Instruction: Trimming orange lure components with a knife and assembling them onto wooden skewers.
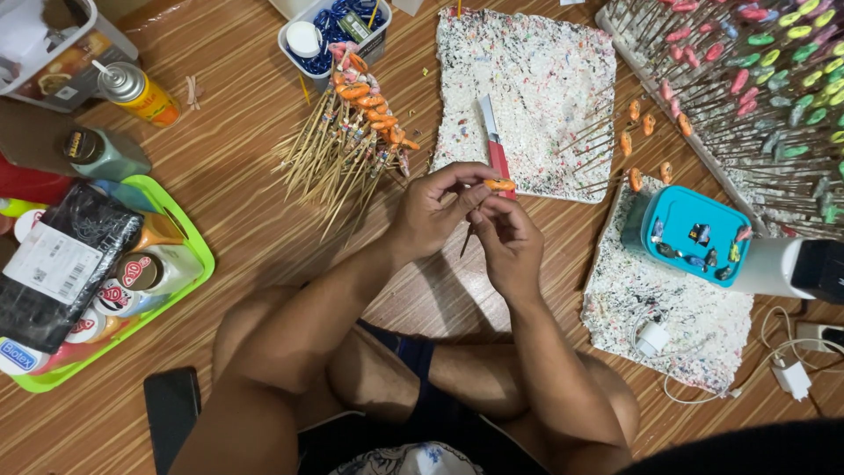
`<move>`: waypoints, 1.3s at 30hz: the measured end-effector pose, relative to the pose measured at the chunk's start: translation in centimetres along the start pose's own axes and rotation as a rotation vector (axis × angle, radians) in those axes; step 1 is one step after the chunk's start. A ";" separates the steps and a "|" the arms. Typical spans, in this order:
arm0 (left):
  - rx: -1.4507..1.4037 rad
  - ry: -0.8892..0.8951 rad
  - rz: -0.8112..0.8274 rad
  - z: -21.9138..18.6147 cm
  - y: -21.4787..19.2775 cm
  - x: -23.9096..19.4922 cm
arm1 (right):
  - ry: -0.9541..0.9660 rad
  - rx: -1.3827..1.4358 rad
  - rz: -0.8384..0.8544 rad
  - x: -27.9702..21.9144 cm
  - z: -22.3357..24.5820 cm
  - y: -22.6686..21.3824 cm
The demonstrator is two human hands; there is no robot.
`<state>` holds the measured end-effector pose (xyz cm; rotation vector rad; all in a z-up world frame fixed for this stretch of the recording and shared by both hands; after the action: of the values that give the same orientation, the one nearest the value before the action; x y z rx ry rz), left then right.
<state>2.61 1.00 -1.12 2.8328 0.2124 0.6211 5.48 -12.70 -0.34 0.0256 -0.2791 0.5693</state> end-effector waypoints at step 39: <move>1.709 0.058 0.026 1.7 -12.4 1.8 | 0.222 -1.136 0.114 3.1 -17.0 -6.6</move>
<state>3.80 12.93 -5.10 4.3617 1.2107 0.6718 15.82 -14.95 -15.55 -1.1502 -0.3560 0.4565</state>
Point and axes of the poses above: each hand's wrist, its own x-axis towards the middle knuckle, its own y-axis out of the palm, z = x × y, the point moved 2 cm from there along x, towards the middle knuckle, and after that the axes turned 8 degrees about z, right-handed, at the moved point
